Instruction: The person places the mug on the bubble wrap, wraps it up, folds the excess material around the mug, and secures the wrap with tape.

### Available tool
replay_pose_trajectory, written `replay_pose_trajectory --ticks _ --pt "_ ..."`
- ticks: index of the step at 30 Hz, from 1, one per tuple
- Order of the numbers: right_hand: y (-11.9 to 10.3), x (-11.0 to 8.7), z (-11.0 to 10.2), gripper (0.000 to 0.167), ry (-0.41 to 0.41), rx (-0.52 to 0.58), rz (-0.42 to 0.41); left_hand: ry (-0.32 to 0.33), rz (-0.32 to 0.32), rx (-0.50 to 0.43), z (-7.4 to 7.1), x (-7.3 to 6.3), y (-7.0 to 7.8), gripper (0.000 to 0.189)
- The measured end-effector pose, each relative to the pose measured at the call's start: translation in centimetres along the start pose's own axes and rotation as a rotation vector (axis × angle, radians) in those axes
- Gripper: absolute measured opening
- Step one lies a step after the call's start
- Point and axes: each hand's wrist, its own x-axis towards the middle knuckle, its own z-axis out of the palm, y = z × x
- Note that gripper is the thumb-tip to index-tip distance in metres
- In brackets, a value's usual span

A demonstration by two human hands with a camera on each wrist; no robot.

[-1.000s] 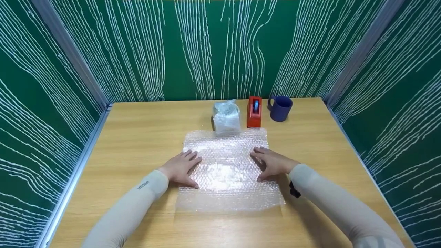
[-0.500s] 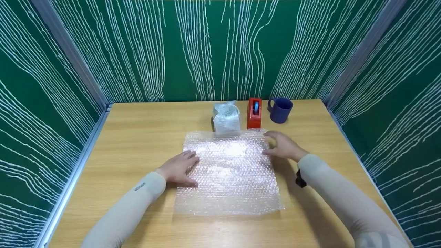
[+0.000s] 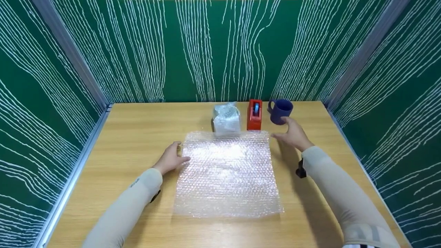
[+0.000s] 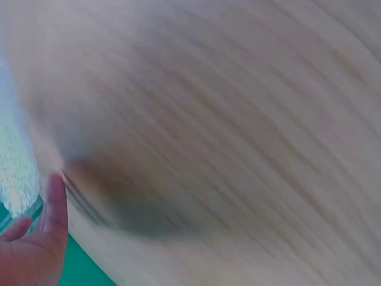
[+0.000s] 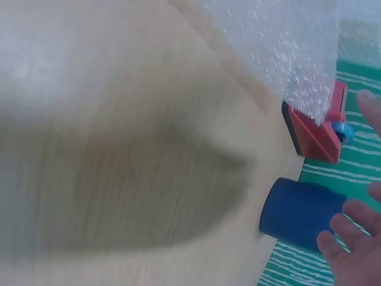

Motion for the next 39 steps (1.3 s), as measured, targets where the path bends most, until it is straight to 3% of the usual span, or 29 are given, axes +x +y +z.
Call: replay_pose_trajectory --ticks 3,10,18,26,30,33,39 --pt "0.1 0.7 -0.3 0.103 0.037 0.046 0.048 0.007 -0.053 -0.103 -0.2 0.5 -0.1 0.084" --pt "0.5 2.5 -0.4 0.100 0.126 0.118 0.054 0.021 -0.145 -0.301 -0.2 1.5 -0.3 0.074" --pt "1.0 4.2 -1.0 0.099 0.123 0.183 0.120 0.047 -0.167 -0.352 -0.1 1.9 -0.6 0.047" --pt "1.8 5.3 -1.3 0.093 0.120 0.257 0.200 0.012 -0.163 -0.397 0.0 1.5 -0.6 0.032" --pt "-0.2 4.9 -1.7 0.087 0.095 0.295 0.235 0.010 -0.150 -0.415 0.0 1.3 -0.5 0.029" --pt "-0.4 5.4 -1.6 0.083 0.083 0.268 0.242 0.009 -0.155 -0.414 -0.1 1.3 -0.5 0.028" --pt "2.7 8.2 -0.8 0.077 0.116 0.130 0.170 0.009 -0.145 -0.399 -0.1 1.2 -0.5 0.029"
